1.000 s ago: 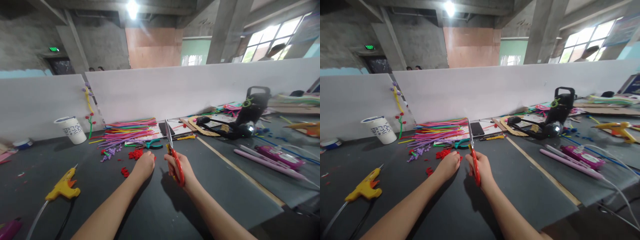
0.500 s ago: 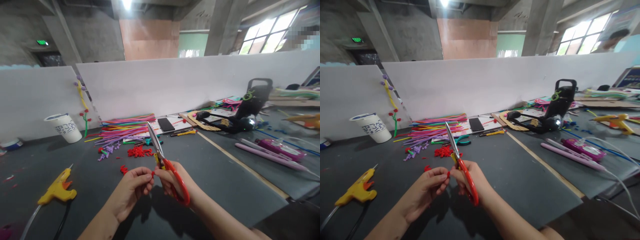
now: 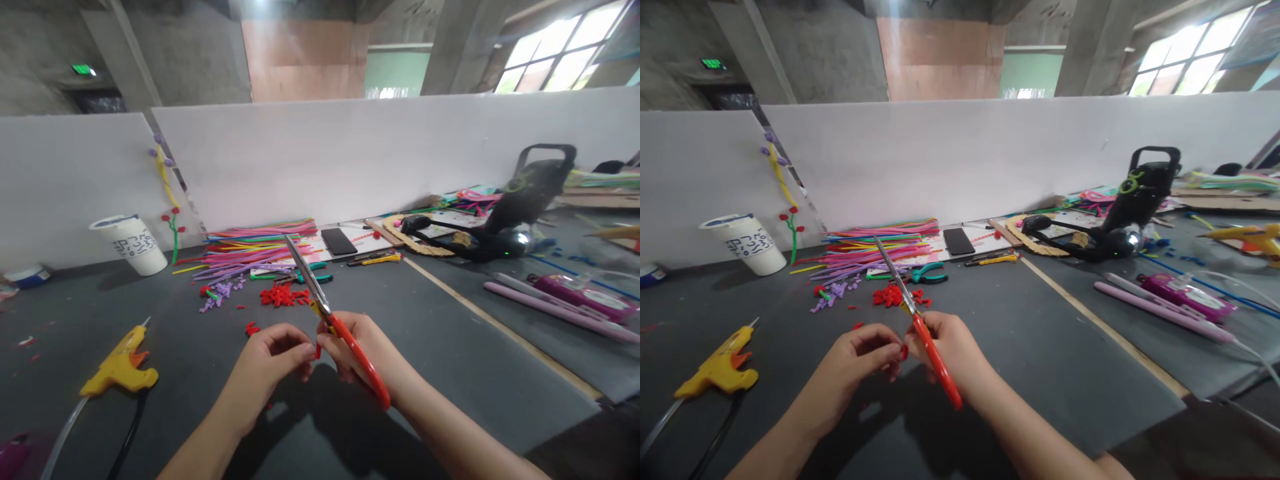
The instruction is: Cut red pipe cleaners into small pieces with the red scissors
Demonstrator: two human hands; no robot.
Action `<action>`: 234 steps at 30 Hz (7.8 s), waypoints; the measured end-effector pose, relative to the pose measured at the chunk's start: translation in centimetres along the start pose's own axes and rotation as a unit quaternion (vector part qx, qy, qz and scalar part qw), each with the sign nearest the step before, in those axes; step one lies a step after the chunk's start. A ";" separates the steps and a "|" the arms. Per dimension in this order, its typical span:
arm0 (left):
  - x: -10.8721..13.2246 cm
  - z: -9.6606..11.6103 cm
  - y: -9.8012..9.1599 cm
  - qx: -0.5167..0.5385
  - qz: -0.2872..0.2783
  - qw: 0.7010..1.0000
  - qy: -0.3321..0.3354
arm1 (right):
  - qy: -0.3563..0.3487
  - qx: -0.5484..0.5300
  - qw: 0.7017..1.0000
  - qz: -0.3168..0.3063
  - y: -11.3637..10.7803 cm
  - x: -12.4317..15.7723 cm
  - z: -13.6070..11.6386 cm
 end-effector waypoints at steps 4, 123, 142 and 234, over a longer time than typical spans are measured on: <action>0.4 -0.4 0.7 0.018 0.010 1.000 -0.017 | -0.010 0.026 1.000 0.003 0.1 0.3 -0.1; 1.4 -0.6 1.3 0.003 -0.016 0.998 -0.060 | -0.075 0.073 0.994 0.010 -0.3 1.6 -0.9; 1.2 0.8 -0.1 -0.012 0.055 0.998 -0.001 | -0.141 0.196 0.970 0.043 -1.0 2.0 -2.3; 2.0 3.5 -2.9 0.071 0.107 0.981 0.147 | -0.277 0.558 0.772 0.129 -1.0 4.7 -1.5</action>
Point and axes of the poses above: each hand's wrist, its own x-axis away from the middle knuckle, its own y-axis out of the palm, z = x × y, the point moved 9 cm from there along -x, towards the middle knuckle, and after that the axes turned 4 degrees about z, right-handed, at the moved point
